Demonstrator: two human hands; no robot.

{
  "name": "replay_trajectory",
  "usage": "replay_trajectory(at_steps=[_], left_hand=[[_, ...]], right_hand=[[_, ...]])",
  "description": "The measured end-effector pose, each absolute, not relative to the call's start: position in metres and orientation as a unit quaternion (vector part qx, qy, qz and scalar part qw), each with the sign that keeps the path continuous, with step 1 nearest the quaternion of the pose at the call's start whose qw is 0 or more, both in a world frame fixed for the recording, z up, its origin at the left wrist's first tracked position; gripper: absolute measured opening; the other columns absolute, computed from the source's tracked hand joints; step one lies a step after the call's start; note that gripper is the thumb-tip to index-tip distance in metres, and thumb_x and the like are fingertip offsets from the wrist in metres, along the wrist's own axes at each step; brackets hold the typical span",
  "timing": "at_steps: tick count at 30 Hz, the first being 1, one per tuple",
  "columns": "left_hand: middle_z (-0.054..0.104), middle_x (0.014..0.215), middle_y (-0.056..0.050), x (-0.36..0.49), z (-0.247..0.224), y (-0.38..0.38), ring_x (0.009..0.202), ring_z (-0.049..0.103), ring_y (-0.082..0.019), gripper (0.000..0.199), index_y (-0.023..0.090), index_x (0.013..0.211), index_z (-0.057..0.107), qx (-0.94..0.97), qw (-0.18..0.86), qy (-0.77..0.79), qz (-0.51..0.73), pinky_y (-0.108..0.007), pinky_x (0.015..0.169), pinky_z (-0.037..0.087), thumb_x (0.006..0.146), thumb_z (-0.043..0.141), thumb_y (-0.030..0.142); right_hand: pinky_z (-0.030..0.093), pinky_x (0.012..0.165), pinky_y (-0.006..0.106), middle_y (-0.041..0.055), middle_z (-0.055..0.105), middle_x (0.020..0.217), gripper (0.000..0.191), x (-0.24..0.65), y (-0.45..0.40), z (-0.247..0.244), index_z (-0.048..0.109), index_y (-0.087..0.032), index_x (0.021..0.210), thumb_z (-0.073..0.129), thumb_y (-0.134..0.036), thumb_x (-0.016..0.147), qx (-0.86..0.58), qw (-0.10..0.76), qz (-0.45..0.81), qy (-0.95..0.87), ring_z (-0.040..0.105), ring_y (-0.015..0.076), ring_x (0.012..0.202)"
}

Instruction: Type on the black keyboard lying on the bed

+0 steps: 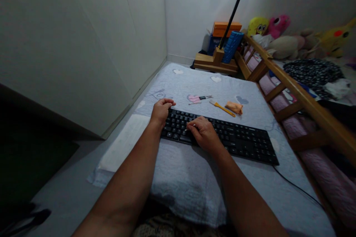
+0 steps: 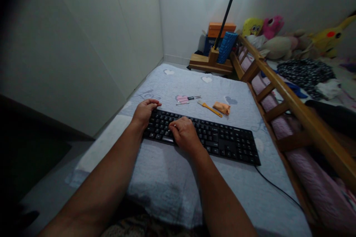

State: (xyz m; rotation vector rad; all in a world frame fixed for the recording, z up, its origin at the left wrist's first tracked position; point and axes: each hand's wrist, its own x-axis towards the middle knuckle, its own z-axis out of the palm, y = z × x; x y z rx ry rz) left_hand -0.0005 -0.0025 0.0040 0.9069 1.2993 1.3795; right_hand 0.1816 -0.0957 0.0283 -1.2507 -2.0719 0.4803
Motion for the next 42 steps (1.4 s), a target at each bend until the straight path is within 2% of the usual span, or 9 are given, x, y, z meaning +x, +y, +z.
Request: replay_trajectory(at_steps=[22,42], left_hand=[[0.071,0.076,-0.004,0.000,0.005,-0.003,0.082,0.064,-0.019,0.010,0.019,0.074,0.065,0.373,0.501,0.534,0.570,-0.032,0.088,0.045,0.065,0.061,0.017],[0.072,0.079,-0.004,0.000,0.008,-0.005,0.079,0.062,-0.018,0.011,0.019,0.075,0.066,0.380,0.492,0.550,0.558,-0.032,0.083,0.045,0.064,0.061,0.019]], right_hand=[[0.043,0.080,0.035,0.0059,0.069,0.082,0.018,0.192,-0.095,0.034,0.067,-0.019,0.079,0.056,-0.011,0.091,-0.495,0.303,0.190,-0.792,0.060,0.0209,0.083],[0.046,0.083,0.039,0.0076,0.073,0.087,0.015,0.194,-0.090,0.026,0.071,-0.020,0.089,0.057,-0.016,0.093,-0.511,0.328,0.164,-0.778,0.062,0.0244,0.089]])
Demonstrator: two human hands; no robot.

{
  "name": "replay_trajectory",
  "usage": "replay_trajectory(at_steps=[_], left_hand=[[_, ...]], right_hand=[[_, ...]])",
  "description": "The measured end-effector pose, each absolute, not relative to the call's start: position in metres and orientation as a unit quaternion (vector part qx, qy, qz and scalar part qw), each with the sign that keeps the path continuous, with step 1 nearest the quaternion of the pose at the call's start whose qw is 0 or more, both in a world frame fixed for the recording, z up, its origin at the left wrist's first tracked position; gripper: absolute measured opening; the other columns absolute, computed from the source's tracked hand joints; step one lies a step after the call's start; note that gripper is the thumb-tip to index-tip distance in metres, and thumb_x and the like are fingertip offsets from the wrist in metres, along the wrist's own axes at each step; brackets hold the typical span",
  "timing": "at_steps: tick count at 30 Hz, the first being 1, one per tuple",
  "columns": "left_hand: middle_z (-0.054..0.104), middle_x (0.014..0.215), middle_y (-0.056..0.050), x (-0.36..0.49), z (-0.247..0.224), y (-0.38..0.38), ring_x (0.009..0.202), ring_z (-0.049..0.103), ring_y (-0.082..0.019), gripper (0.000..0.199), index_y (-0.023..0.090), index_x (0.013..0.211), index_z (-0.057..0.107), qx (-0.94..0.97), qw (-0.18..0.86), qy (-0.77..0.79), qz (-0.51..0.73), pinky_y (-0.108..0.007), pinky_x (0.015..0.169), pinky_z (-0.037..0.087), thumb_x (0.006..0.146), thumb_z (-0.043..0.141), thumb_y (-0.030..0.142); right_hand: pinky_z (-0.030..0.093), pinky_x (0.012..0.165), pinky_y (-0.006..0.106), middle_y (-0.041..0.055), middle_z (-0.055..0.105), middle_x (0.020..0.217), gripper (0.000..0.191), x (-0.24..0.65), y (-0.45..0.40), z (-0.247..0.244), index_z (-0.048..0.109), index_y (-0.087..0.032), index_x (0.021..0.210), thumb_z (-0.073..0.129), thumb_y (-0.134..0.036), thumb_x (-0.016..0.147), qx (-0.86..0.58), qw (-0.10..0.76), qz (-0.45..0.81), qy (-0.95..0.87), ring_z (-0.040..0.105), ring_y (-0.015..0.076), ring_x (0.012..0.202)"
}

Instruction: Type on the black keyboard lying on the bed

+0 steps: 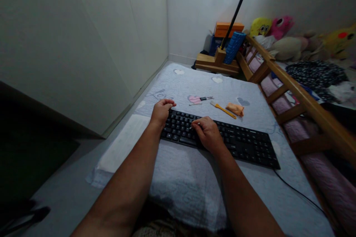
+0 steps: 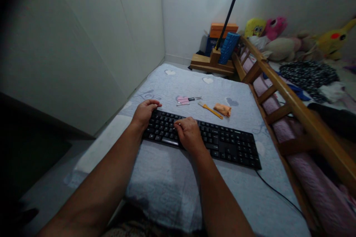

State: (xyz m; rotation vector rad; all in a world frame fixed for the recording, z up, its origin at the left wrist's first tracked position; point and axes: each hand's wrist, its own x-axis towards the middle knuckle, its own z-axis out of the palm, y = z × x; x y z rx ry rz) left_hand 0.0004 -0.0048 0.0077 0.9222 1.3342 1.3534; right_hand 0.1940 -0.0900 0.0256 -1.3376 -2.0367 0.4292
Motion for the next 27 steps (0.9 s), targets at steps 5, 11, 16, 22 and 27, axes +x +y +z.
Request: replay_trajectory(at_steps=[5,11,16,22,27], left_hand=[[0.072,0.079,-0.004,0.000,0.009,-0.005,0.078,0.062,-0.018,0.011,0.019,0.074,0.066,0.376,0.494,0.549,0.560,-0.032,0.083,0.045,0.065,0.061,0.018],[0.072,0.078,-0.004,0.001,0.012,-0.006,0.080,0.062,-0.019,0.010,0.019,0.073,0.065,0.371,0.496,0.551,0.558,-0.032,0.084,0.045,0.065,0.061,0.016],[0.071,0.078,-0.004,0.001,0.013,-0.006,0.082,0.062,-0.019,0.008,0.019,0.073,0.065,0.376,0.493,0.553,0.557,-0.032,0.086,0.044,0.066,0.063,0.018],[0.071,0.077,-0.004,0.001,0.011,-0.005,0.081,0.062,-0.019,0.009,0.019,0.073,0.065,0.371,0.498,0.549,0.559,-0.032,0.085,0.044,0.065,0.063,0.019],[0.071,0.078,-0.004,0.000,0.011,-0.004,0.081,0.062,-0.019,0.009,0.020,0.072,0.065,0.373,0.495,0.551,0.559,-0.032,0.086,0.044,0.064,0.063,0.019]], right_hand=[[0.047,0.084,0.039,0.0070,0.073,0.087,0.016,0.192,-0.090,0.025,0.072,-0.021,0.089,0.056,-0.017,0.094,-0.506,0.338,0.163,-0.777,0.062,0.0239,0.089],[0.048,0.083,0.039,0.0073,0.073,0.086,0.017,0.190,-0.090,0.024,0.072,-0.021,0.089,0.056,-0.017,0.094,-0.498,0.349,0.162,-0.777,0.062,0.0242,0.088],[0.048,0.082,0.039,0.0076,0.073,0.087,0.017,0.187,-0.090,0.024,0.073,-0.021,0.090,0.056,-0.017,0.094,-0.493,0.350,0.163,-0.779,0.061,0.0240,0.088],[0.048,0.083,0.039,0.0078,0.073,0.087,0.018,0.183,-0.089,0.023,0.074,-0.020,0.091,0.056,-0.017,0.094,-0.493,0.341,0.167,-0.783,0.061,0.0241,0.090],[0.047,0.082,0.038,0.0071,0.073,0.087,0.018,0.180,-0.089,0.023,0.074,-0.022,0.091,0.057,-0.017,0.094,-0.494,0.338,0.164,-0.785,0.061,0.0235,0.089]])
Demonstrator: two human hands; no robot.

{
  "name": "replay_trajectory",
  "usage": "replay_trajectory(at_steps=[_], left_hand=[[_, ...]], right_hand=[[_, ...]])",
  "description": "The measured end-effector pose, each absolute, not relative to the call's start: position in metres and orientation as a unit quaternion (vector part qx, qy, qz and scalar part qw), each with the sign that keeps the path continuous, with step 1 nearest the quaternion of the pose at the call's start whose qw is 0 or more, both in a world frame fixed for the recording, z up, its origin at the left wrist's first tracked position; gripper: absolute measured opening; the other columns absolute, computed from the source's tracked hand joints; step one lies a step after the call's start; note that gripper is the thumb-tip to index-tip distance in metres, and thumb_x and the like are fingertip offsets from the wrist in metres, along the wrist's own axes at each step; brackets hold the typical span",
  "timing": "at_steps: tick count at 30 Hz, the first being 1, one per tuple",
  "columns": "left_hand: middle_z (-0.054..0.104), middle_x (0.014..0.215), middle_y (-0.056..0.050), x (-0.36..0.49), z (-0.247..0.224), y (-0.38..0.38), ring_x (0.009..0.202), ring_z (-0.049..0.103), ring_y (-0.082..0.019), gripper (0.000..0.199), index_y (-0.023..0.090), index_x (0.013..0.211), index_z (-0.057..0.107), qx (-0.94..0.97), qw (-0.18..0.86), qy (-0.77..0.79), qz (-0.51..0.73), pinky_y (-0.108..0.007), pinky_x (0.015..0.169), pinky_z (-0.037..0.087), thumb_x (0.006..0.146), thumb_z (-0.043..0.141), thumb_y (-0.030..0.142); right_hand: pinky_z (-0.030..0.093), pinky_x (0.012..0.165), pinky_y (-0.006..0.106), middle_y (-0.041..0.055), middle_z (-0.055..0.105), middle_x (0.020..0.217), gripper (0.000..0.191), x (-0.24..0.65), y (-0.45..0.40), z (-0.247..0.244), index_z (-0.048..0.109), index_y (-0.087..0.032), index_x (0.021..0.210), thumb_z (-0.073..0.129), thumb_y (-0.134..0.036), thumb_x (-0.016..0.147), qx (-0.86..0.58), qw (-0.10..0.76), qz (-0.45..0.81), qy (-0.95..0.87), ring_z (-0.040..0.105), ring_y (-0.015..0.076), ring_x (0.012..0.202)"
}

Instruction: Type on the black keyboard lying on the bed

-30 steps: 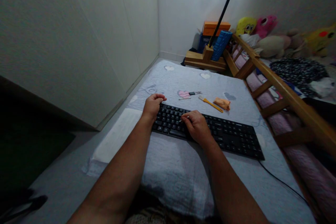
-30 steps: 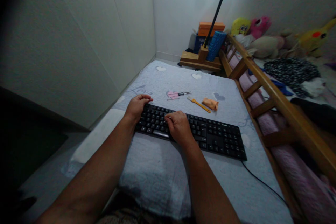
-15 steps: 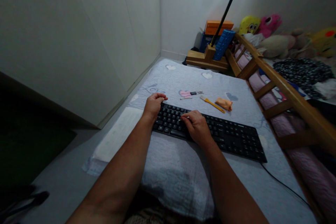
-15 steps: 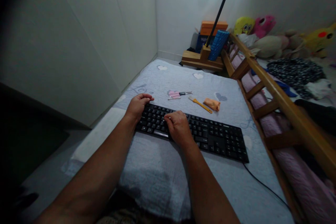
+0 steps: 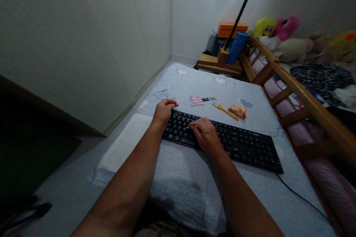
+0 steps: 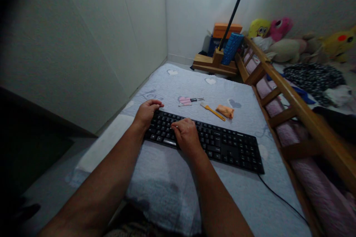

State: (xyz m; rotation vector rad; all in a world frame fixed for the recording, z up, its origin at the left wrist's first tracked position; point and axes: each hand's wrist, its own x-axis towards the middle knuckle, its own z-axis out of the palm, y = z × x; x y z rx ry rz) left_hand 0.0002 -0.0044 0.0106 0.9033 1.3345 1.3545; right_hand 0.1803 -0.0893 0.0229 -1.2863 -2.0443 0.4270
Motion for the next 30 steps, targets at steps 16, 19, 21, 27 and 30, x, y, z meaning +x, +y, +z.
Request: replay_trajectory(at_steps=[16,19,21,27,30], left_hand=[[0.072,0.079,-0.005,0.000,0.009,-0.004,0.084,0.064,-0.021,0.008,0.020,0.072,0.066,0.374,0.493,0.547,0.564,-0.035,0.090,0.046,0.064,0.063,0.018],[0.072,0.078,-0.004,0.000,0.009,-0.004,0.083,0.064,-0.020,0.008,0.020,0.072,0.066,0.374,0.493,0.545,0.565,-0.035,0.089,0.046,0.065,0.064,0.019],[0.072,0.078,-0.004,0.001,0.010,-0.005,0.082,0.064,-0.020,0.008,0.020,0.072,0.066,0.375,0.491,0.549,0.563,-0.034,0.088,0.046,0.065,0.063,0.019],[0.071,0.077,-0.004,0.000,0.012,-0.005,0.082,0.063,-0.020,0.010,0.019,0.073,0.065,0.376,0.493,0.551,0.559,-0.033,0.086,0.044,0.063,0.062,0.019],[0.072,0.078,-0.003,0.000,0.012,-0.005,0.082,0.063,-0.019,0.011,0.019,0.073,0.065,0.382,0.490,0.552,0.557,-0.032,0.086,0.044,0.063,0.062,0.019]], right_hand=[[0.047,0.085,0.038,0.0069,0.074,0.087,0.016,0.176,-0.087,0.023,0.074,-0.021,0.092,0.059,-0.017,0.094,-0.486,0.338,0.158,-0.790,0.061,0.0239,0.090],[0.047,0.085,0.039,0.0069,0.074,0.087,0.016,0.175,-0.087,0.023,0.075,-0.021,0.092,0.059,-0.016,0.093,-0.487,0.335,0.158,-0.791,0.061,0.0238,0.090],[0.047,0.084,0.039,0.0076,0.074,0.088,0.016,0.174,-0.087,0.024,0.075,-0.020,0.093,0.059,-0.016,0.093,-0.488,0.333,0.161,-0.791,0.061,0.0238,0.090],[0.047,0.085,0.038,0.0076,0.075,0.089,0.017,0.167,-0.086,0.025,0.076,-0.019,0.093,0.059,-0.014,0.093,-0.486,0.327,0.166,-0.793,0.061,0.0242,0.092],[0.047,0.086,0.038,0.0070,0.075,0.089,0.016,0.165,-0.085,0.024,0.076,-0.019,0.093,0.060,-0.014,0.093,-0.485,0.330,0.164,-0.793,0.062,0.0238,0.091]])
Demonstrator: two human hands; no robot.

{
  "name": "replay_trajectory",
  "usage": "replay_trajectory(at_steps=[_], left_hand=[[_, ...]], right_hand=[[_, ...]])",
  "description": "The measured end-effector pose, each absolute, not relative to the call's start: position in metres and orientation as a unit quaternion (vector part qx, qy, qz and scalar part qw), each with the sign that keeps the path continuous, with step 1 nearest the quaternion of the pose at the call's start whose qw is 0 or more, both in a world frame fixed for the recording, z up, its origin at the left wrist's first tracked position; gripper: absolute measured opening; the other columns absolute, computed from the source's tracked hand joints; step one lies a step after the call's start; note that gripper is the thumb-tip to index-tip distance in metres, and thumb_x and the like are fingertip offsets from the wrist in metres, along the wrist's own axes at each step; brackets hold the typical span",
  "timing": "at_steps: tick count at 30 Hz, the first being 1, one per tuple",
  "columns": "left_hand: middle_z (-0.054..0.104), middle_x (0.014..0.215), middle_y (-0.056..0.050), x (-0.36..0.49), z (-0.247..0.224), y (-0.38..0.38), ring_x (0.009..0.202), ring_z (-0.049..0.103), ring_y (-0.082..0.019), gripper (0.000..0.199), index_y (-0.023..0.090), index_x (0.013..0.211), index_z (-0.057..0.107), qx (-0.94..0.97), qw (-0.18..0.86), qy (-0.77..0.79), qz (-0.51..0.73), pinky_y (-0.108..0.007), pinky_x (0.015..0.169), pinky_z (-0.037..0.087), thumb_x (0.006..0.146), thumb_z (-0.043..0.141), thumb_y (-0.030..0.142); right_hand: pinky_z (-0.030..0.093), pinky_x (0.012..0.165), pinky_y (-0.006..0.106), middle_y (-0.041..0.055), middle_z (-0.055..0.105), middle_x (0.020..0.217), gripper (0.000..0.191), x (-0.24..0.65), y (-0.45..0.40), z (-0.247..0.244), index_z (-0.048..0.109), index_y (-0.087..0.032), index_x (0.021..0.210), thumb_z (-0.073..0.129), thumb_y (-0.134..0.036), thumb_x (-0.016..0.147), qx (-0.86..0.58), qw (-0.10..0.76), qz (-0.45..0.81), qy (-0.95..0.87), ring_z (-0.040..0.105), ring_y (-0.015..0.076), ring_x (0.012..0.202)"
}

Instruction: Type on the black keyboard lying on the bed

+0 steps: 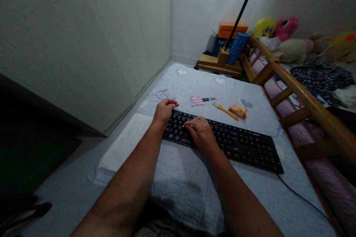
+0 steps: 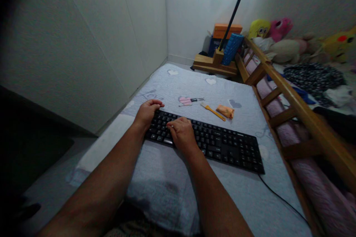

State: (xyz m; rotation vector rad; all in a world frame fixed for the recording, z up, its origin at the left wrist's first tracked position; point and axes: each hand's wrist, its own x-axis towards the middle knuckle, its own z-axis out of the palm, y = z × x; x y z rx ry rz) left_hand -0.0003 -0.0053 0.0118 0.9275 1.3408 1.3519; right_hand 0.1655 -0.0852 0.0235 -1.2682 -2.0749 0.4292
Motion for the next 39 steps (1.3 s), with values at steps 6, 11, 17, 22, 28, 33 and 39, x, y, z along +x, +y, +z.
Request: replay_trajectory(at_steps=[6,11,17,22,28,33,39], left_hand=[[0.072,0.078,-0.003,-0.001,0.011,-0.005,0.081,0.063,-0.019,0.011,0.019,0.074,0.065,0.382,0.491,0.548,0.559,-0.032,0.086,0.044,0.064,0.062,0.018],[0.072,0.078,-0.003,0.000,0.011,-0.006,0.081,0.063,-0.019,0.009,0.019,0.073,0.065,0.380,0.489,0.550,0.560,-0.032,0.087,0.045,0.065,0.062,0.018],[0.071,0.076,-0.003,0.000,0.010,-0.005,0.079,0.062,-0.018,0.010,0.019,0.074,0.066,0.374,0.494,0.548,0.562,-0.031,0.085,0.044,0.065,0.060,0.016],[0.072,0.077,-0.003,0.000,0.010,-0.004,0.080,0.063,-0.018,0.010,0.019,0.073,0.066,0.373,0.495,0.547,0.562,-0.031,0.086,0.044,0.065,0.060,0.016],[0.072,0.076,-0.003,0.000,0.012,-0.005,0.081,0.063,-0.019,0.009,0.019,0.072,0.066,0.376,0.493,0.547,0.563,-0.031,0.087,0.044,0.064,0.061,0.017],[0.072,0.078,-0.004,-0.001,0.011,-0.005,0.081,0.063,-0.020,0.009,0.019,0.073,0.066,0.380,0.488,0.548,0.562,-0.033,0.087,0.044,0.064,0.062,0.018],[0.071,0.077,-0.003,0.000,0.011,-0.005,0.081,0.063,-0.019,0.010,0.019,0.073,0.065,0.381,0.490,0.551,0.558,-0.032,0.087,0.044,0.064,0.062,0.019]], right_hand=[[0.047,0.085,0.038,0.0073,0.075,0.088,0.016,0.174,-0.086,0.024,0.075,-0.019,0.092,0.060,-0.015,0.093,-0.494,0.327,0.153,-0.791,0.062,0.0240,0.090],[0.046,0.084,0.038,0.0076,0.074,0.087,0.016,0.179,-0.087,0.025,0.074,-0.018,0.090,0.059,-0.015,0.093,-0.495,0.331,0.156,-0.788,0.062,0.0240,0.089],[0.045,0.084,0.038,0.0071,0.073,0.086,0.016,0.178,-0.092,0.028,0.073,-0.019,0.088,0.059,-0.015,0.093,-0.492,0.327,0.159,-0.791,0.061,0.0232,0.088],[0.043,0.084,0.037,0.0063,0.073,0.085,0.017,0.176,-0.095,0.030,0.072,-0.019,0.087,0.058,-0.014,0.093,-0.487,0.317,0.172,-0.796,0.061,0.0225,0.088],[0.043,0.084,0.038,0.0062,0.072,0.085,0.016,0.175,-0.095,0.030,0.072,-0.019,0.086,0.058,-0.014,0.093,-0.481,0.324,0.178,-0.795,0.061,0.0222,0.087],[0.043,0.083,0.037,0.0059,0.072,0.086,0.016,0.174,-0.094,0.028,0.072,-0.020,0.087,0.058,-0.015,0.093,-0.478,0.329,0.180,-0.794,0.061,0.0221,0.087],[0.044,0.084,0.037,0.0061,0.073,0.086,0.015,0.171,-0.095,0.026,0.073,-0.020,0.089,0.060,-0.015,0.093,-0.467,0.336,0.177,-0.798,0.061,0.0225,0.088]])
